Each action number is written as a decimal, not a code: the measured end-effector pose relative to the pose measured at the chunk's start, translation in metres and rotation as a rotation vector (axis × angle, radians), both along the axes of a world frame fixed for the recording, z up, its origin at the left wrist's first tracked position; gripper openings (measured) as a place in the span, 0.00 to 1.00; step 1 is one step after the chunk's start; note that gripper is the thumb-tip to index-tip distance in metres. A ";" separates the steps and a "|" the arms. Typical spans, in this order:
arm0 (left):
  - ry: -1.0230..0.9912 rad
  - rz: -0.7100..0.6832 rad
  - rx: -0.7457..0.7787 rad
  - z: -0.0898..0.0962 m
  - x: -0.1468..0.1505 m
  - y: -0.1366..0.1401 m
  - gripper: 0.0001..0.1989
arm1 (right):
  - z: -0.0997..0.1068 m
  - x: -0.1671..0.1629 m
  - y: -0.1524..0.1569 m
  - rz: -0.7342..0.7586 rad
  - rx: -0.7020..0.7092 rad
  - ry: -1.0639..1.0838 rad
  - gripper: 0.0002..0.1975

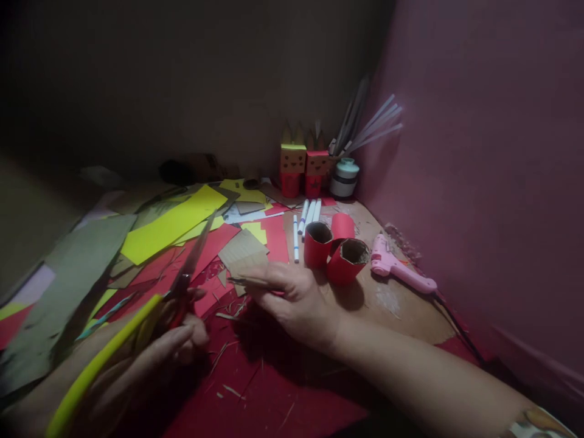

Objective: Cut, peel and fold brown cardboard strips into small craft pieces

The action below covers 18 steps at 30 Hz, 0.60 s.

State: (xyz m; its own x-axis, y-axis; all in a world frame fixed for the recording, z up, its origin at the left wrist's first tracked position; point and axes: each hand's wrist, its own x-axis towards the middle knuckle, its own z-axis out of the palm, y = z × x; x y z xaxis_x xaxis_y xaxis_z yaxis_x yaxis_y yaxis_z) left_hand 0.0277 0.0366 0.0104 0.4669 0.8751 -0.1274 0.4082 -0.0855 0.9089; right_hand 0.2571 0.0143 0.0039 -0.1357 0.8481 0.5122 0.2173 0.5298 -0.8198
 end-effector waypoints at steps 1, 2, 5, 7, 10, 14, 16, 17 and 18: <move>-0.017 -0.009 -0.079 0.002 0.005 -0.001 0.17 | 0.002 -0.001 -0.002 -0.072 0.184 -0.161 0.16; -0.048 -0.009 -0.222 0.004 0.010 -0.001 0.19 | 0.003 -0.003 -0.004 -0.138 0.331 -0.312 0.16; -0.326 0.065 -0.349 0.008 0.024 -0.001 0.20 | 0.001 -0.009 -0.010 -0.241 0.583 -0.629 0.15; -0.353 0.050 -0.336 0.007 0.028 0.001 0.18 | -0.003 -0.013 -0.013 -0.224 0.648 -0.724 0.16; -0.335 0.006 -0.310 0.002 0.027 0.004 0.16 | -0.008 -0.018 -0.015 -0.153 0.659 -0.764 0.18; -0.322 0.050 -0.254 -0.006 0.020 0.008 0.10 | -0.003 -0.019 -0.017 -0.074 0.510 -0.661 0.23; -0.306 0.084 -0.183 -0.008 0.017 0.009 0.09 | 0.004 -0.017 -0.017 0.015 0.337 -0.602 0.26; -0.282 0.096 -0.150 -0.007 0.017 0.008 0.09 | 0.006 -0.016 -0.016 -0.006 0.267 -0.533 0.28; -0.243 0.106 -0.125 -0.006 0.017 0.006 0.09 | 0.008 -0.015 -0.015 -0.047 0.163 -0.444 0.30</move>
State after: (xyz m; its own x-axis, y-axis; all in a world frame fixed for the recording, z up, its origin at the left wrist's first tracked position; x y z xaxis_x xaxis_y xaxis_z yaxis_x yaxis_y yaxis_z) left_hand 0.0450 0.0431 0.0045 0.4038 0.9052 -0.1327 0.1782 0.0644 0.9819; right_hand 0.2422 -0.0007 0.0120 -0.3345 0.7719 0.5407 0.5546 0.6251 -0.5492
